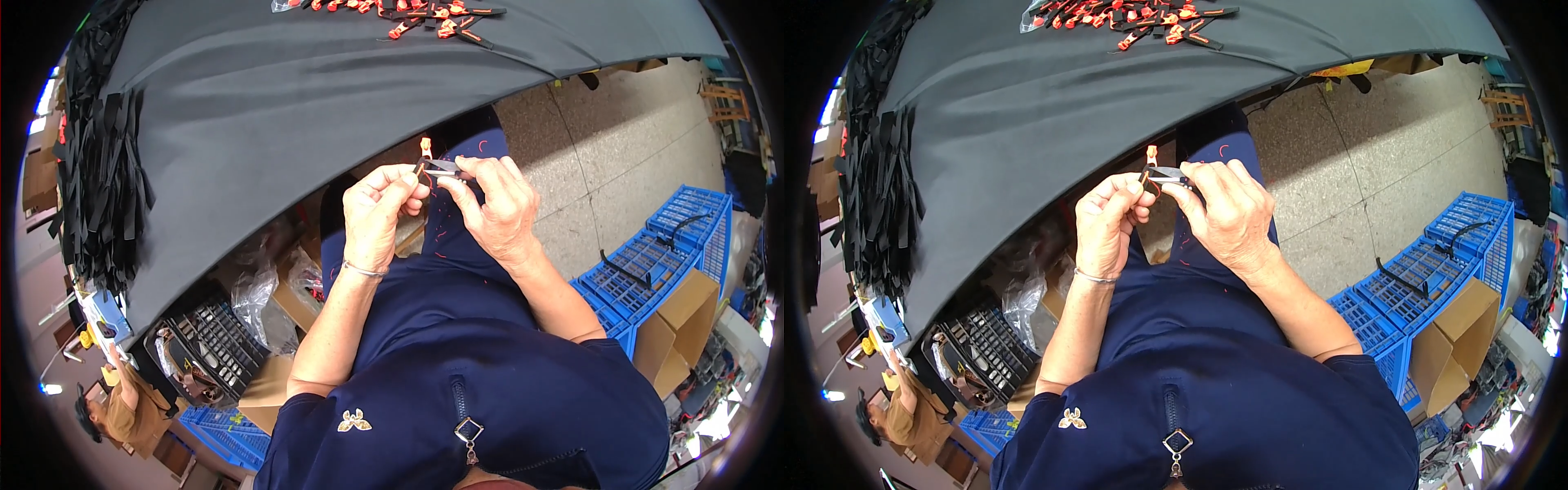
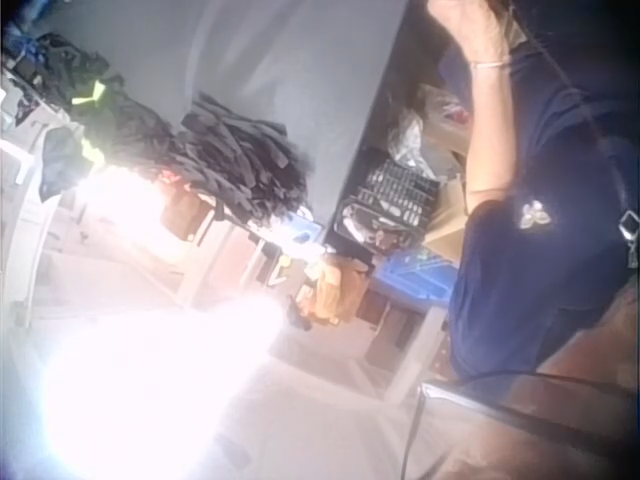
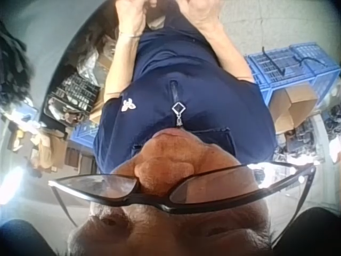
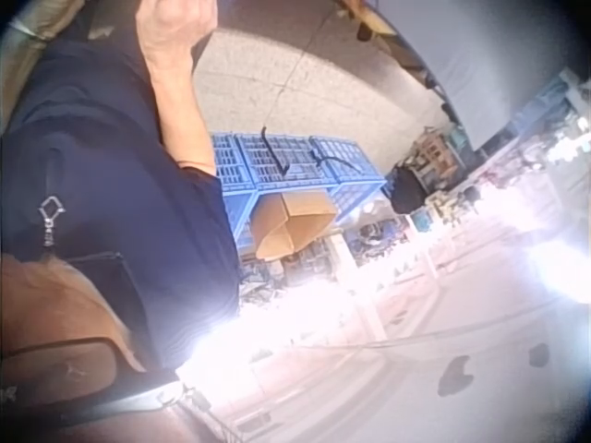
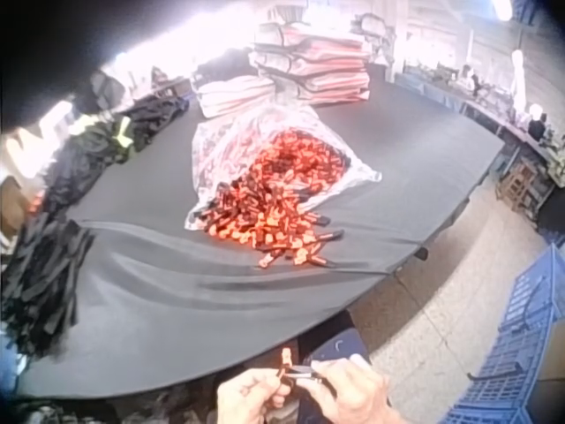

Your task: Assembling small red components onto black fabric straps using small hand tools.

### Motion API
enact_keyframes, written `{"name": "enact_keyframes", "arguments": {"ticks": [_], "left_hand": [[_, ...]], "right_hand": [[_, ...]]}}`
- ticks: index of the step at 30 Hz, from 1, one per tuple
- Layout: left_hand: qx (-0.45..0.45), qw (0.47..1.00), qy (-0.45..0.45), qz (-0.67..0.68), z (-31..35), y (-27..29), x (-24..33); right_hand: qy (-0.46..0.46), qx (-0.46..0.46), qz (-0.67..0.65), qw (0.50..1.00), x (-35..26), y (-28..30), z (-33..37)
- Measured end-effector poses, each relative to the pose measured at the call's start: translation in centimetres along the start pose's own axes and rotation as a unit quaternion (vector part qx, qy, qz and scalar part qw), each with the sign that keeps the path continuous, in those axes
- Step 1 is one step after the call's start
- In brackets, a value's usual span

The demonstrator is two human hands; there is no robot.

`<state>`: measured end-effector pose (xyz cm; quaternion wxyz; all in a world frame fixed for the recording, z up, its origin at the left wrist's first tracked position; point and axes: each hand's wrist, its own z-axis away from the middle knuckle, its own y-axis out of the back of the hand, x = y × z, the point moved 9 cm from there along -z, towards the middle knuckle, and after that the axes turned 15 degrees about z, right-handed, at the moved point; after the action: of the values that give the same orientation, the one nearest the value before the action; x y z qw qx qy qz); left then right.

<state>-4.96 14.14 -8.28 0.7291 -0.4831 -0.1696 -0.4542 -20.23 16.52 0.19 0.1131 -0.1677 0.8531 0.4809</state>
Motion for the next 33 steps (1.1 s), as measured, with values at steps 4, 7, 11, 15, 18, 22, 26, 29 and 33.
{"name": "enact_keyframes", "arguments": {"ticks": [4, 7, 11, 15, 18, 22, 26, 29, 33], "left_hand": [[-0.009, 1.000, -0.007, -0.004, 0.0, -0.1, 0.1], [-0.012, 1.000, -0.010, -0.018, 0.0, -0.1, 0.2], [-0.011, 1.000, 0.003, -0.006, -0.1, 0.3, -0.1], [-0.010, 0.999, 0.030, 0.018, -0.3, 0.5, -0.6], [-0.022, 0.999, 0.032, 0.004, -0.2, 0.4, -0.6], [-0.026, 0.999, 0.032, -0.001, -0.1, 0.2, -0.4], [-0.030, 0.999, 0.035, 0.005, 0.1, -0.2, -0.5], [-0.033, 0.999, 0.039, -0.004, 0.5, -0.5, -0.8], [-0.036, 0.998, 0.053, 0.004, 0.6, -0.7, -1.1]], "right_hand": [[-0.027, -0.024, -0.036, 0.999, 0.6, -0.6, 0.1], [-0.026, -0.023, -0.047, 0.998, 0.7, -0.8, 0.1], [0.006, -0.005, -0.026, 1.000, 0.5, -0.6, 0.0], [0.028, -0.007, 0.000, 1.000, 0.3, -0.6, 0.0], [0.012, -0.012, -0.017, 1.000, 0.5, -0.6, 0.0], [-0.001, -0.016, -0.055, 0.998, 0.9, -0.3, 0.1], [-0.011, -0.013, -0.071, 0.997, 1.0, -0.1, 0.2], [-0.010, -0.005, -0.056, 0.998, 0.9, 0.1, 0.4], [-0.016, -0.005, -0.052, 0.999, 1.0, 0.1, 0.8]]}}
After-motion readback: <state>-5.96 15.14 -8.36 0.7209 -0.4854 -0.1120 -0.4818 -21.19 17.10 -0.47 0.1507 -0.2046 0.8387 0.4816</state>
